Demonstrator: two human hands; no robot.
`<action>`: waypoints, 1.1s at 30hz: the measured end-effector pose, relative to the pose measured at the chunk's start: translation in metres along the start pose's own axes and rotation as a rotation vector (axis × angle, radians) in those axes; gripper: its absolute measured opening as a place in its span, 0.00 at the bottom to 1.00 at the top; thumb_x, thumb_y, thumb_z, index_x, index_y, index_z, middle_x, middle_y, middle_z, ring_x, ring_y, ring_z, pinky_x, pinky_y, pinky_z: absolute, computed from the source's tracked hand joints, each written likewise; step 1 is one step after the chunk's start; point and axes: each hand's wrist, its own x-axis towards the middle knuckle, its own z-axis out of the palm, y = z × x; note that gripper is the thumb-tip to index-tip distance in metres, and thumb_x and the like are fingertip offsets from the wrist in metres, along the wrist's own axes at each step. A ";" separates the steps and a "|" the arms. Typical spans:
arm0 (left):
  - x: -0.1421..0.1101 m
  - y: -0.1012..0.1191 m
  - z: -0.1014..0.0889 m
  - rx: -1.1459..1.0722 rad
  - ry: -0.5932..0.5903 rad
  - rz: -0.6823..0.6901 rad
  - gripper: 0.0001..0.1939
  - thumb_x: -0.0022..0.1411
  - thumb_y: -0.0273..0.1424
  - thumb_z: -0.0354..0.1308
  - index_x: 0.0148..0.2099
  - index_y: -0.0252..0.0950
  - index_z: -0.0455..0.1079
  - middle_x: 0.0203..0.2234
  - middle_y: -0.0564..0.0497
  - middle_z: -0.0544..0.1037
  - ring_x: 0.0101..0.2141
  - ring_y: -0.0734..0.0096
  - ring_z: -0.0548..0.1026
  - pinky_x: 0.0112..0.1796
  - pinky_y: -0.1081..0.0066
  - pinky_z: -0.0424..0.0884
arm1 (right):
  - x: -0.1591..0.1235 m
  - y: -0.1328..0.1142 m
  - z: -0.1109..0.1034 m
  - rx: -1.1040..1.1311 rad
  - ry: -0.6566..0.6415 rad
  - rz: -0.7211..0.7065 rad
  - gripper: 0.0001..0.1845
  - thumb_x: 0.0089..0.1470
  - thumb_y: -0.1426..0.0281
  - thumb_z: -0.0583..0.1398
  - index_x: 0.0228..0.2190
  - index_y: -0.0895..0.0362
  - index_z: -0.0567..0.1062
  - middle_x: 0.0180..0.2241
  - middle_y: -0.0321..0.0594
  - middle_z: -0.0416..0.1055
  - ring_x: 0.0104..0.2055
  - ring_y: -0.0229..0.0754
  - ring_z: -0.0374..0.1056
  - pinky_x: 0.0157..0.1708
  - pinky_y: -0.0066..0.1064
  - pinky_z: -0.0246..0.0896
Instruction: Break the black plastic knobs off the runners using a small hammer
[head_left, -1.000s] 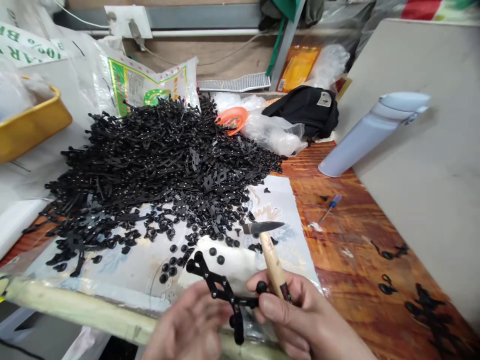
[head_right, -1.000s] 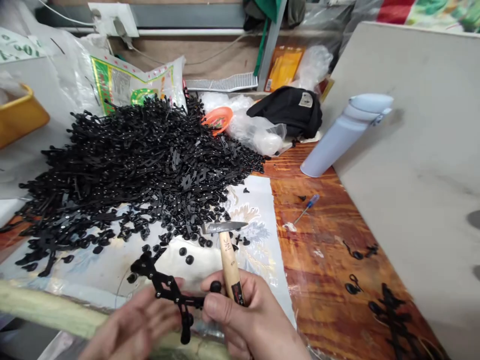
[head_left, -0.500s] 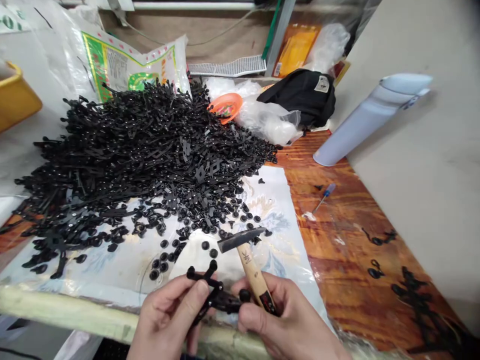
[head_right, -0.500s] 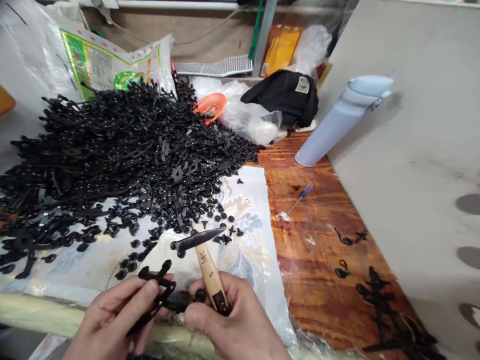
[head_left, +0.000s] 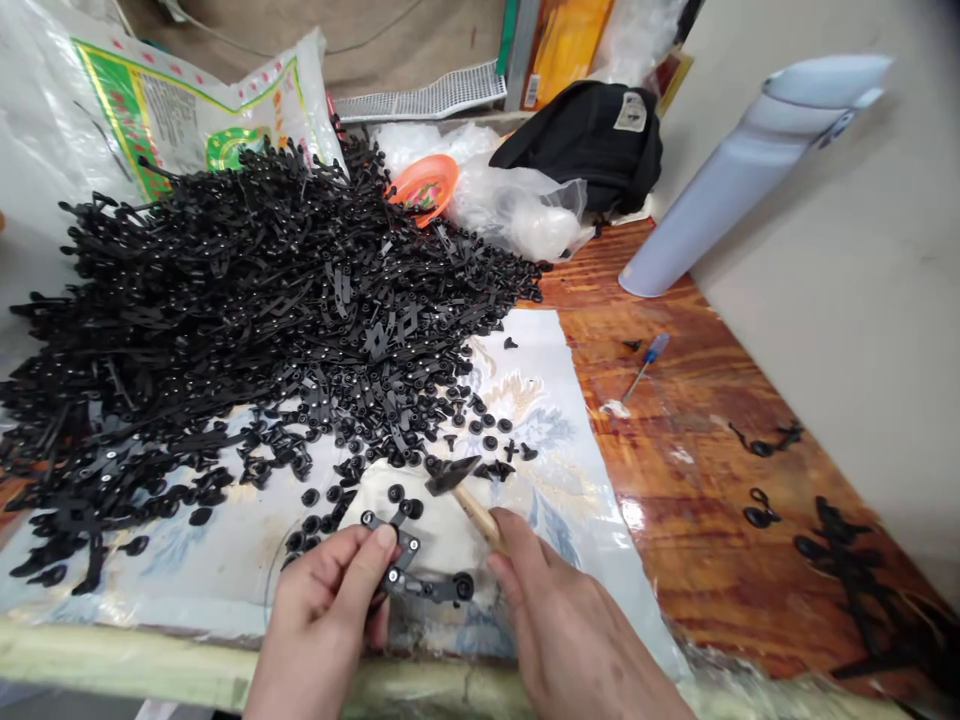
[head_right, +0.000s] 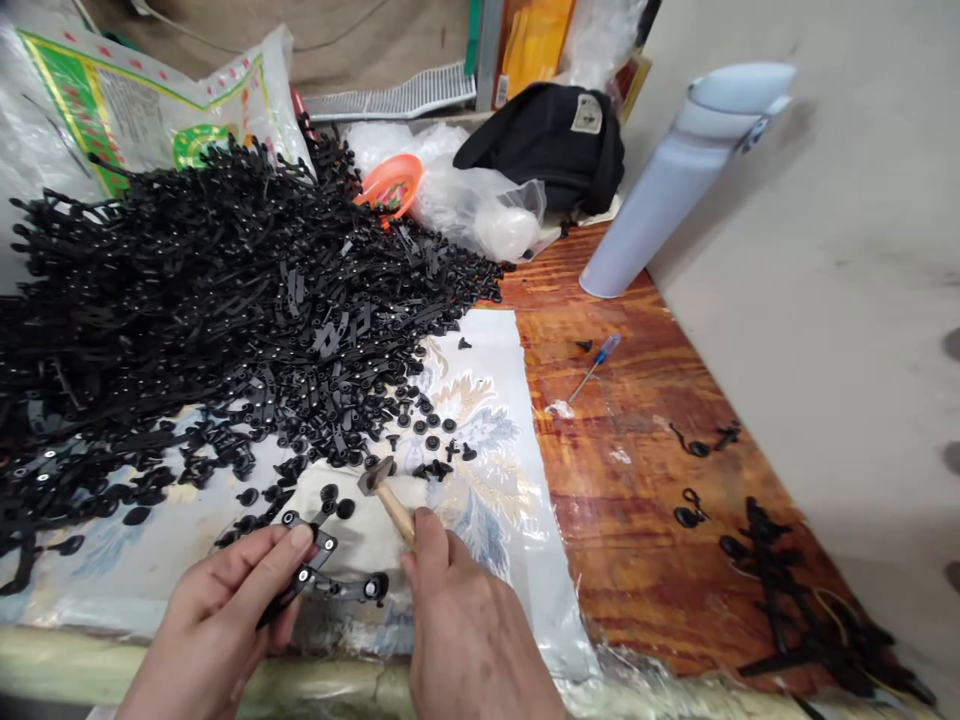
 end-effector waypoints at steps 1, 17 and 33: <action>-0.001 0.002 0.001 -0.013 0.011 -0.006 0.20 0.50 0.47 0.65 0.22 0.35 0.70 0.08 0.59 0.63 0.16 0.78 0.56 0.20 0.78 0.52 | 0.001 0.000 -0.001 -0.004 -0.028 -0.008 0.15 0.64 0.71 0.41 0.45 0.60 0.63 0.30 0.49 0.76 0.23 0.47 0.74 0.20 0.33 0.64; -0.005 0.012 0.007 -0.082 0.046 -0.060 0.17 0.44 0.42 0.70 0.22 0.33 0.71 0.10 0.60 0.61 0.15 0.82 0.55 0.19 0.81 0.51 | 0.004 -0.007 -0.009 0.054 -0.085 0.061 0.17 0.62 0.72 0.40 0.45 0.60 0.64 0.27 0.47 0.75 0.23 0.50 0.74 0.19 0.34 0.57; -0.004 0.009 0.007 -0.122 0.032 -0.056 0.18 0.45 0.41 0.70 0.20 0.33 0.69 0.08 0.59 0.62 0.15 0.83 0.54 0.18 0.83 0.52 | 0.005 -0.011 -0.017 0.183 -0.090 0.109 0.20 0.63 0.68 0.40 0.47 0.61 0.66 0.33 0.51 0.76 0.28 0.49 0.74 0.25 0.37 0.64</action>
